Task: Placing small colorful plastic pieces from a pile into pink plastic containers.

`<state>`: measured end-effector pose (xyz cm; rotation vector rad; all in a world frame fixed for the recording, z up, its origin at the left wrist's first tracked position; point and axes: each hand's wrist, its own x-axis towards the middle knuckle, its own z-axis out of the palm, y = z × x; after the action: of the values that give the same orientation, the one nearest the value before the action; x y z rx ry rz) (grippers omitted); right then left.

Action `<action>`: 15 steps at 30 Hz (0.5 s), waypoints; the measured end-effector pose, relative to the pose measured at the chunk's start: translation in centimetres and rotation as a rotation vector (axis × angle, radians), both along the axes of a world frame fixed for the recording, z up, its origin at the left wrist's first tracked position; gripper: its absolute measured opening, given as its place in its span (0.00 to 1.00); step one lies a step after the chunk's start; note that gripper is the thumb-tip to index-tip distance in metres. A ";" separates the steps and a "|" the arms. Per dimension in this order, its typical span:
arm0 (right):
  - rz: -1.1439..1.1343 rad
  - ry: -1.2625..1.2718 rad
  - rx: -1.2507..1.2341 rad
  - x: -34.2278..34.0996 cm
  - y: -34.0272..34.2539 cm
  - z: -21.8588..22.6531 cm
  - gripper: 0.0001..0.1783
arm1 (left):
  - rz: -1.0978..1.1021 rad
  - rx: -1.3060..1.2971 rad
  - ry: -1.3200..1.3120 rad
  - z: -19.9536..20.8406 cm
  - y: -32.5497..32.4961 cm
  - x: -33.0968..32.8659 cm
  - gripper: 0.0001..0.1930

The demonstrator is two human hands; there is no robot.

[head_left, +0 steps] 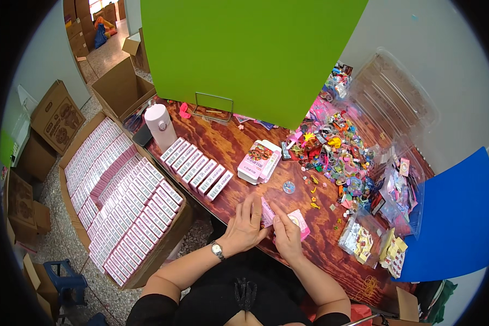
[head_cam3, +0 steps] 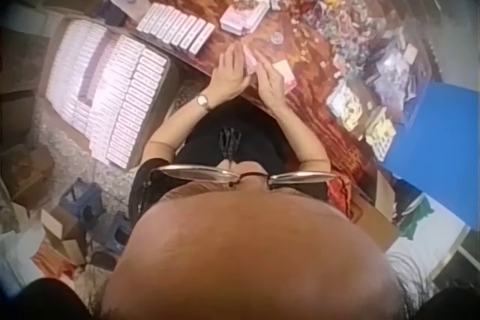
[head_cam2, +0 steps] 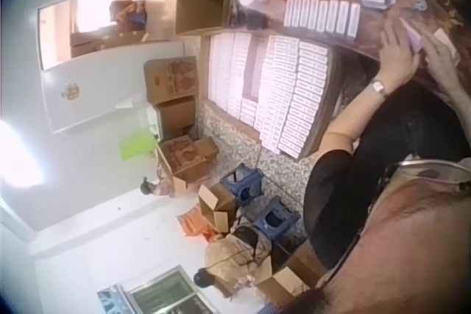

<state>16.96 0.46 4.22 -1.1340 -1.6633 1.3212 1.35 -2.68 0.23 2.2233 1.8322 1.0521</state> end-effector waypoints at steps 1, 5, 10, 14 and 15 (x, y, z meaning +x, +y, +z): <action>0.001 0.000 -0.001 -0.1 0.0 -0.2 0.21 | -0.004 -0.034 -0.009 -0.3 0.0 -0.1 0.56; 0.012 -0.007 -0.001 -0.5 -0.1 0.3 0.22 | -0.010 -0.044 -0.022 -0.4 -0.1 -0.4 0.59; 0.005 -0.014 0.005 -0.8 -0.3 0.3 0.21 | -0.009 -0.018 -0.014 -0.5 -0.1 -0.2 0.57; 0.015 -0.199 0.204 -1.0 -0.3 0.4 0.22 | -0.006 -0.104 -0.008 -0.1 -0.1 -0.2 0.57; 0.039 -0.201 0.388 -1.3 -0.3 0.4 0.23 | -0.001 -0.106 -0.008 -0.3 -0.1 -0.3 0.57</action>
<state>15.65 0.17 4.65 -1.0268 -1.9903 0.8738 1.01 -2.80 -0.07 2.1572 1.8374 0.9390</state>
